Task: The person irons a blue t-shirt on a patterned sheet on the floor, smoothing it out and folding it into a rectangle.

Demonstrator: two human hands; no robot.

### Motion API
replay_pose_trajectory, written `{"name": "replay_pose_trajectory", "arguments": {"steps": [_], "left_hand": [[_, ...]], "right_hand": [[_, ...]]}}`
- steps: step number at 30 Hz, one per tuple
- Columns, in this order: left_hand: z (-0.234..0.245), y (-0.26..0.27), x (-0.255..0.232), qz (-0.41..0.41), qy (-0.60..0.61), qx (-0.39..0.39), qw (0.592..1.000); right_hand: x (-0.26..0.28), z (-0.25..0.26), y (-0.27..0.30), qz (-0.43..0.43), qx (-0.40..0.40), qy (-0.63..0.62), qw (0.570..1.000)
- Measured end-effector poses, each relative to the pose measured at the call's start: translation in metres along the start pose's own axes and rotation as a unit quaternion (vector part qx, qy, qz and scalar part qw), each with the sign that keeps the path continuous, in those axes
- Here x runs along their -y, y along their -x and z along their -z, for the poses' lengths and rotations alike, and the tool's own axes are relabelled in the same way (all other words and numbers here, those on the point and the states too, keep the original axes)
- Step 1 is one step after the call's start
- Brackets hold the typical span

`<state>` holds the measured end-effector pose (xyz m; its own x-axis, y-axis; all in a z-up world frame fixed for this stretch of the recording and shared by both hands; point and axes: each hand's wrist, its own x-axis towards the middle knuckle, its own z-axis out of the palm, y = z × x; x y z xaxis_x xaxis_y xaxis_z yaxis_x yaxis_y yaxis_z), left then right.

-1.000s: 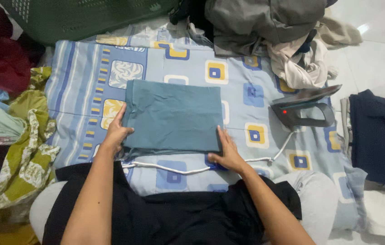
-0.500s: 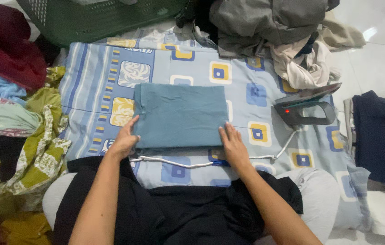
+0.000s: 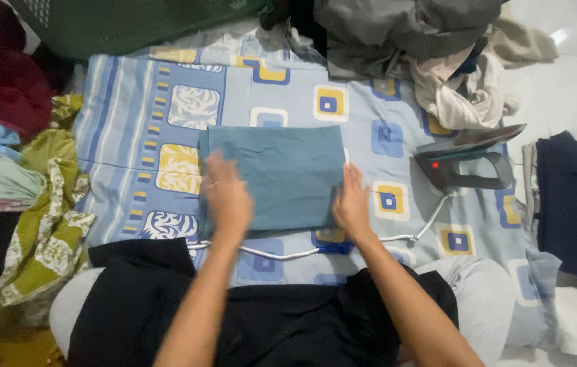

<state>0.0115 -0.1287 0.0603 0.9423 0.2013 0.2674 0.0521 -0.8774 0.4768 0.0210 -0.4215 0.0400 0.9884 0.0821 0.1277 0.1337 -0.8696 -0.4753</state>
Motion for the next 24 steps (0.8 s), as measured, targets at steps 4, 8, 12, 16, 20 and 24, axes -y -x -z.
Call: {"name": "replay_pose_trajectory", "arguments": {"steps": [4,8,12,16,20,24], "left_hand": [[-0.049,0.013,-0.075,-0.121,0.075,0.076,0.987],[-0.063,0.045,-0.069,-0.156,0.016,0.129,0.979],[-0.054,0.039,-0.042,-0.09,-0.066,0.072,0.991],[-0.033,0.015,0.002,0.011,-0.132,0.07,0.989],[0.01,-0.005,0.048,0.124,-0.166,0.085,0.975],[-0.002,-0.02,0.045,0.102,-0.003,-0.008,0.995]], "right_hand": [[0.035,-0.054,-0.008,0.075,-0.069,-0.131,0.986],[0.036,-0.055,0.005,0.081,-0.01,0.062,0.995],[0.038,-0.04,0.004,0.038,-0.007,0.128,0.991],[0.035,-0.033,-0.004,-0.009,-0.002,0.154,0.988],[0.027,-0.026,-0.027,-0.134,0.026,0.172,0.976],[0.03,-0.024,-0.043,-0.152,-0.1,0.071,0.981]]}}
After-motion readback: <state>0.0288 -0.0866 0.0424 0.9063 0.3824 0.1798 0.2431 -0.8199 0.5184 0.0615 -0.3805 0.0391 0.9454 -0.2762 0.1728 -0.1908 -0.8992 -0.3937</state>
